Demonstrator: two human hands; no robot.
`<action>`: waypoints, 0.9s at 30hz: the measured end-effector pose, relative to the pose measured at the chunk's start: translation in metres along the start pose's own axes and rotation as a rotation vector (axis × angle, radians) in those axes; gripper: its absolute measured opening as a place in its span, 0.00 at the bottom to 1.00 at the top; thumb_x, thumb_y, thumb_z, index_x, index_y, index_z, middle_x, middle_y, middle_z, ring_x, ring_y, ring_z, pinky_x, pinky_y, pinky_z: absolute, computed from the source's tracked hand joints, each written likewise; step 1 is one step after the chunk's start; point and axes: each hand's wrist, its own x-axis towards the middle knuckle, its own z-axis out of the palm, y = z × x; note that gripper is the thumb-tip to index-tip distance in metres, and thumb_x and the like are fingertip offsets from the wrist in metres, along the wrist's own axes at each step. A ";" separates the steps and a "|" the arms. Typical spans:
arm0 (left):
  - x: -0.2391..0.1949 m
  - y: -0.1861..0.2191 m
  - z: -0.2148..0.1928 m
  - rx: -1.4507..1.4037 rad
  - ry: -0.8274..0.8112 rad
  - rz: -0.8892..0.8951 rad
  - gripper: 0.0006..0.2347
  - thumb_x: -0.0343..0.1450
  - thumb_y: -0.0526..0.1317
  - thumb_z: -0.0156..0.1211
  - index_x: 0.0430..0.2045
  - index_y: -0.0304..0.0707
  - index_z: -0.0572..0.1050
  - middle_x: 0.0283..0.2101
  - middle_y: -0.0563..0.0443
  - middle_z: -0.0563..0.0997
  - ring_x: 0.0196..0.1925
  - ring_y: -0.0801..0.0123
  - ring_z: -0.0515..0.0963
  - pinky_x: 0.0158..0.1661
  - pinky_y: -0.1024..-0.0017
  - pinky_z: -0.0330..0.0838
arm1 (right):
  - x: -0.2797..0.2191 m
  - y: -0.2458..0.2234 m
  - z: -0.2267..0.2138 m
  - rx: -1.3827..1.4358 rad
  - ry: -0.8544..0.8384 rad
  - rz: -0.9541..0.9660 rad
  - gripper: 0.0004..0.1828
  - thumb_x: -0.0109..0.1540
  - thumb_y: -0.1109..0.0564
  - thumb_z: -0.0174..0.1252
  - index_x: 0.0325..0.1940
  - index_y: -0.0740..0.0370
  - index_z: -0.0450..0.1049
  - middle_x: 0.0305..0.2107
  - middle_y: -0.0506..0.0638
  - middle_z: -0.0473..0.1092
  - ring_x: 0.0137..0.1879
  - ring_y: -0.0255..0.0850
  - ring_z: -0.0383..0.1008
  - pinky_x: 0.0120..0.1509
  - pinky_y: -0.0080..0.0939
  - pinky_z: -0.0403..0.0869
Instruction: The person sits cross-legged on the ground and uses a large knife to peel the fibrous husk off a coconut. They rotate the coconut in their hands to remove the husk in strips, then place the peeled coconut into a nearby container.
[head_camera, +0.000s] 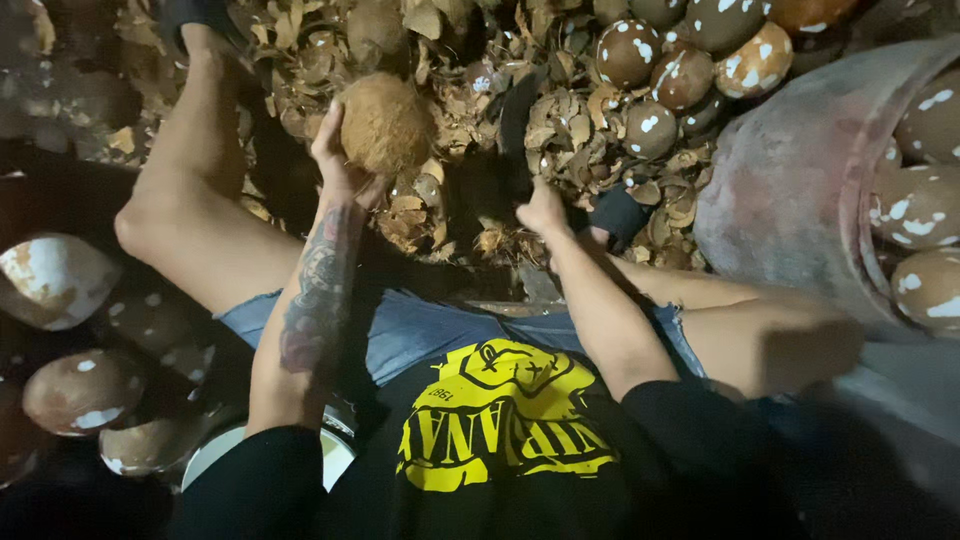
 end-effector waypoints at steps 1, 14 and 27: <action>-0.001 -0.001 -0.005 0.039 -0.027 0.012 0.34 0.59 0.53 0.71 0.57 0.35 0.71 0.55 0.33 0.78 0.56 0.45 0.79 0.55 0.48 0.79 | -0.002 0.005 0.009 -0.052 -0.057 -0.002 0.43 0.59 0.64 0.54 0.79 0.58 0.52 0.62 0.66 0.68 0.65 0.61 0.71 0.67 0.56 0.72; 0.008 -0.017 -0.037 0.005 0.089 0.082 0.29 0.63 0.55 0.70 0.55 0.37 0.80 0.57 0.38 0.84 0.59 0.46 0.82 0.66 0.44 0.71 | 0.019 -0.031 0.011 -0.380 0.100 -0.096 0.31 0.70 0.52 0.46 0.77 0.62 0.53 0.49 0.71 0.78 0.59 0.64 0.80 0.69 0.66 0.67; -0.015 -0.016 -0.006 -0.199 -0.084 0.133 0.35 0.63 0.64 0.59 0.56 0.34 0.79 0.58 0.33 0.82 0.63 0.43 0.81 0.70 0.42 0.71 | 0.054 -0.084 -0.008 -0.304 0.168 -0.182 0.43 0.67 0.46 0.53 0.77 0.73 0.46 0.53 0.74 0.73 0.56 0.70 0.80 0.59 0.70 0.78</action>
